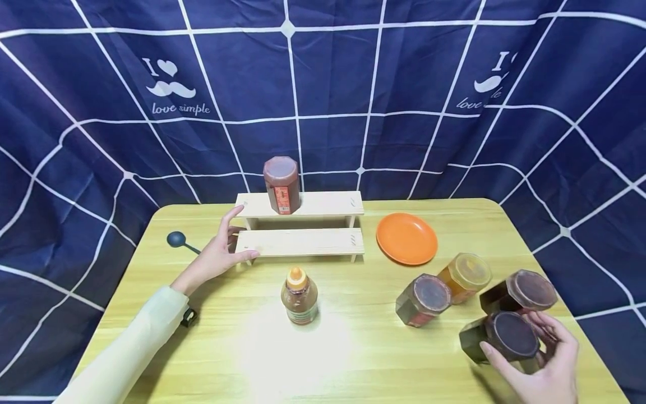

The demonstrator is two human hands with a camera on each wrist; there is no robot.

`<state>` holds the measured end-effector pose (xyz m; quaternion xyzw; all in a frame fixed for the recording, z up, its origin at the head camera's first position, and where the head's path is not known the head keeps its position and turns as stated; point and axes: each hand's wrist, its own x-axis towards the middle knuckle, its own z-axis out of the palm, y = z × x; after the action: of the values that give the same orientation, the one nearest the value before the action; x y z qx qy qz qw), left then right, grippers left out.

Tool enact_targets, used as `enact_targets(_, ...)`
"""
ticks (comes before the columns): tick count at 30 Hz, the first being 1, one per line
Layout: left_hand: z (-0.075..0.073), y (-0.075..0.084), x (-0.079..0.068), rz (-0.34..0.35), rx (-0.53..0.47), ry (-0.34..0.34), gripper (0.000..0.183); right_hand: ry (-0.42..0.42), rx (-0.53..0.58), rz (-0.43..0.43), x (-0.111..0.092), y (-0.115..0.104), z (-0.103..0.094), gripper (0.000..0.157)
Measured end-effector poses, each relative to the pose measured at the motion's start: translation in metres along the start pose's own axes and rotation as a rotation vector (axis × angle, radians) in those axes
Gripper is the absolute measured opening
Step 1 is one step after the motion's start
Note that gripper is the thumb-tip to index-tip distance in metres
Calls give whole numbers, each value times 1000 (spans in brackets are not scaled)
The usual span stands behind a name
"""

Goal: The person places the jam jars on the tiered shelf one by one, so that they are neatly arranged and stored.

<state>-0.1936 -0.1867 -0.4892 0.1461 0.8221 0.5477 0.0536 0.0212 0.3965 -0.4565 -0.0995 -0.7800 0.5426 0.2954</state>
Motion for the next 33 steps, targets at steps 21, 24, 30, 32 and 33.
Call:
enact_targets(21,-1,1,-1,6,-6,-2,117,-82,197,80,-13,23,4,115)
enact_targets(24,-1,1,-2,5,-6,-5,117,-77,251,103,-13,21,5,115)
enact_targets(30,-1,3,-1,7,1,-3,117,-85,279,39,-13,22,8,120)
enact_targets(32,-1,3,-1,5,-1,-3,117,-96,308,-5,-14,25,8,120)
enact_targets(33,-1,2,-2,3,-1,-3,117,-96,306,-17,-15,26,8,121)
